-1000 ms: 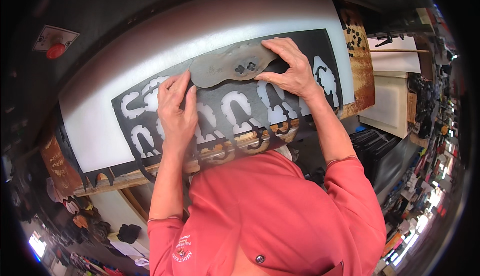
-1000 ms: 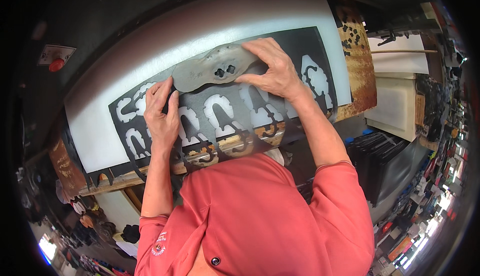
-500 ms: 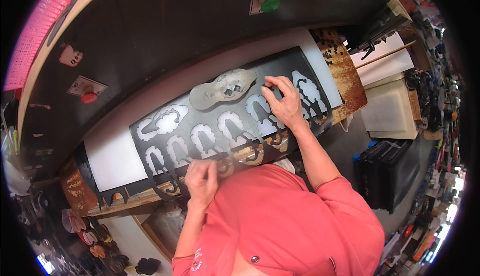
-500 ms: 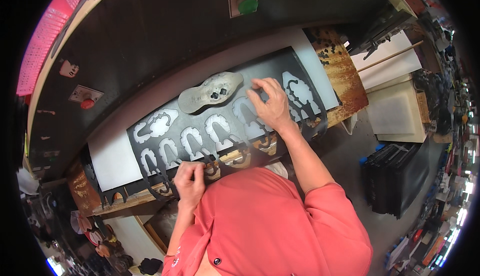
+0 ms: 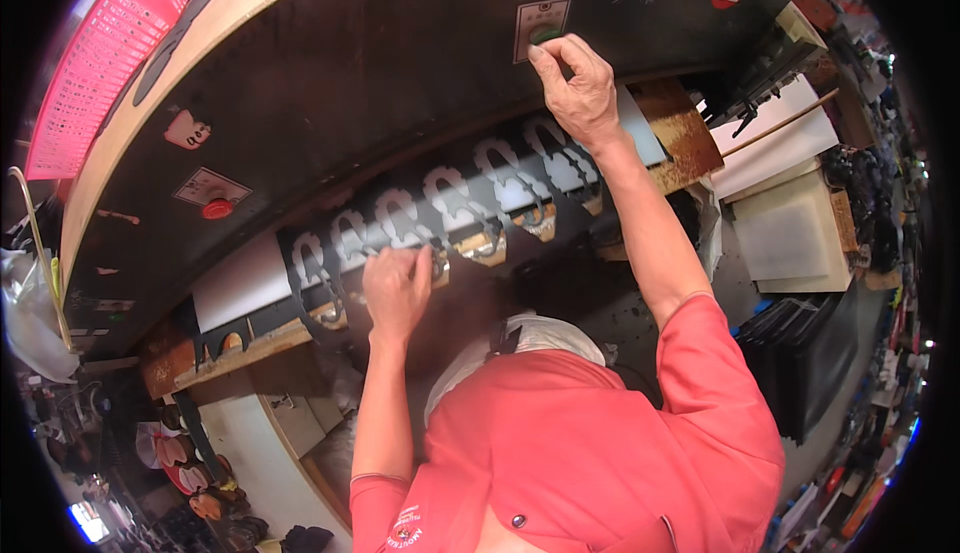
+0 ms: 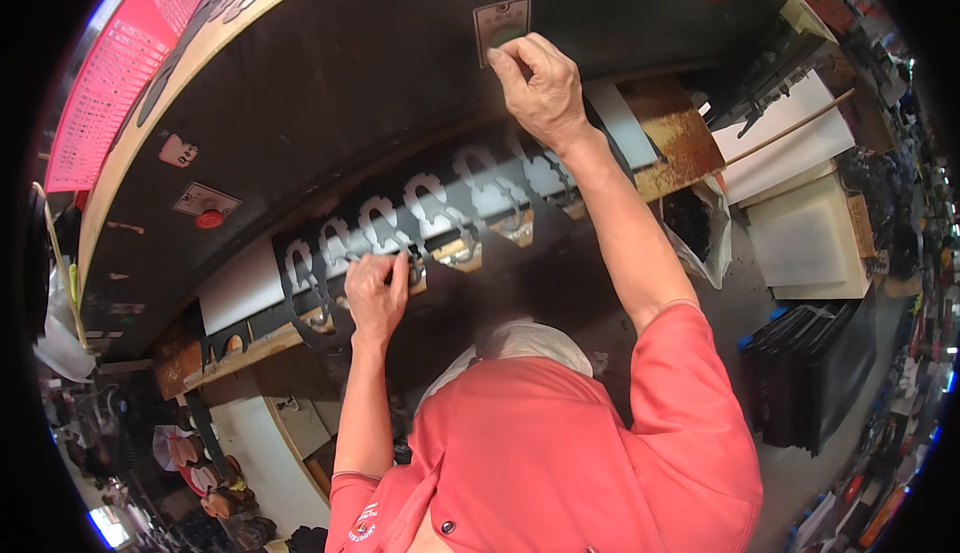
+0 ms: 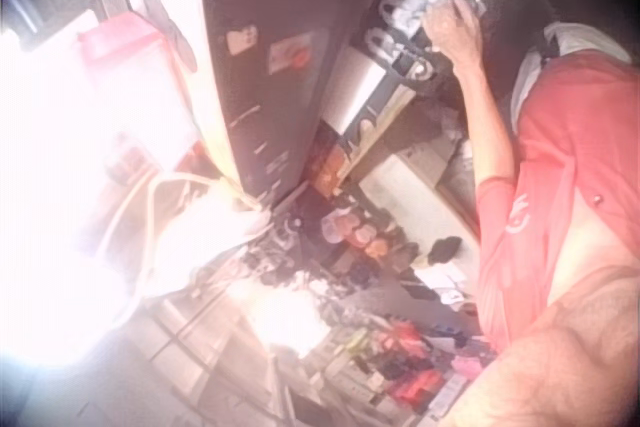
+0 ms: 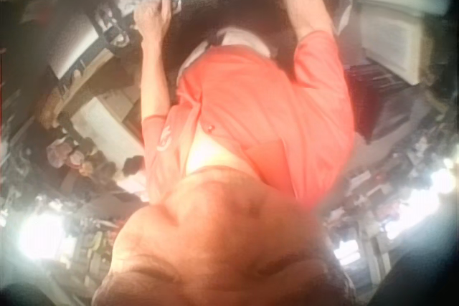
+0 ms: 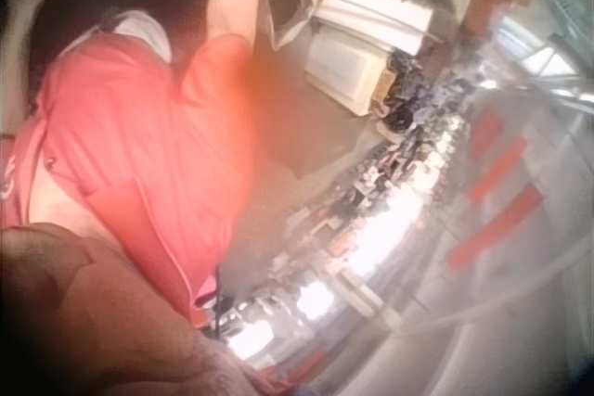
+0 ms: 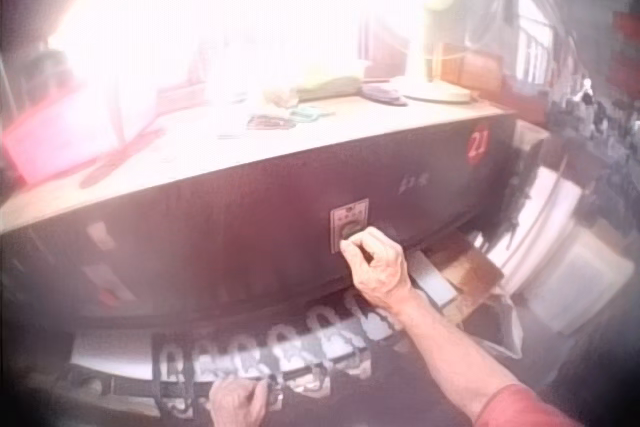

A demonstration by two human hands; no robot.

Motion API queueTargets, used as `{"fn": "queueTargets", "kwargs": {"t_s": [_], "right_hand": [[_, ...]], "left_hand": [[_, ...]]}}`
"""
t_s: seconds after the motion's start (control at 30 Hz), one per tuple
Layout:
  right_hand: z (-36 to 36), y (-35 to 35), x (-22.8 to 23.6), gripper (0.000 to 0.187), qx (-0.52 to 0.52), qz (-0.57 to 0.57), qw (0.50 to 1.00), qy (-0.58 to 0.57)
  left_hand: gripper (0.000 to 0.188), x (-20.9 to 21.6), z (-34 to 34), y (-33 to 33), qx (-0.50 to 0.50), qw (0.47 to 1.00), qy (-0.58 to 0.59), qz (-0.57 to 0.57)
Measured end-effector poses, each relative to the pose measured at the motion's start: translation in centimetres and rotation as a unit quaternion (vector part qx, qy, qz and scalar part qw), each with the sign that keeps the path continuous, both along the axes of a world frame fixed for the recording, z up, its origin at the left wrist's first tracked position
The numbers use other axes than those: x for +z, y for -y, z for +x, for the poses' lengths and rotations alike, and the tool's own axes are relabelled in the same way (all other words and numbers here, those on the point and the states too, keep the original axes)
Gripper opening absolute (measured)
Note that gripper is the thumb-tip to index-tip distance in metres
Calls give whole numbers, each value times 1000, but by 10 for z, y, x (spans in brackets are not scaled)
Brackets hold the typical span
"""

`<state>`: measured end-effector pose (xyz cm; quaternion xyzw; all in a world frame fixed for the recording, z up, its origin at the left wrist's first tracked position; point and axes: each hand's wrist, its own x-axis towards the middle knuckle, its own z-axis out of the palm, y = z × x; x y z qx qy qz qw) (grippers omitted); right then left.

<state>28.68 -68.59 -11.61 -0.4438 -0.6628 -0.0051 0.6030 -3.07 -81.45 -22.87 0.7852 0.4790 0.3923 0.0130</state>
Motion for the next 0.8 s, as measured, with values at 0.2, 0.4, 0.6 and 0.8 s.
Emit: {"fn": "queueTargets", "kwargs": {"t_s": [0.2,0.4,0.6,0.8], "right_hand": [[31,88,-68,17,-14,-180,983,-42],[13,99,-119,12,-38,-132,990,-8],[16,97,-118,9,-28,-81,996,30],[18,98,-121,11,-31,-122,992,17]], "left_hand": [[26,11,24,-7,31,999,0,-7],[29,11,22,-11,49,998,-27,-4],[27,4,20,-9,51,998,-20,-18],[24,-4,20,-6,64,997,11,-29]]}}
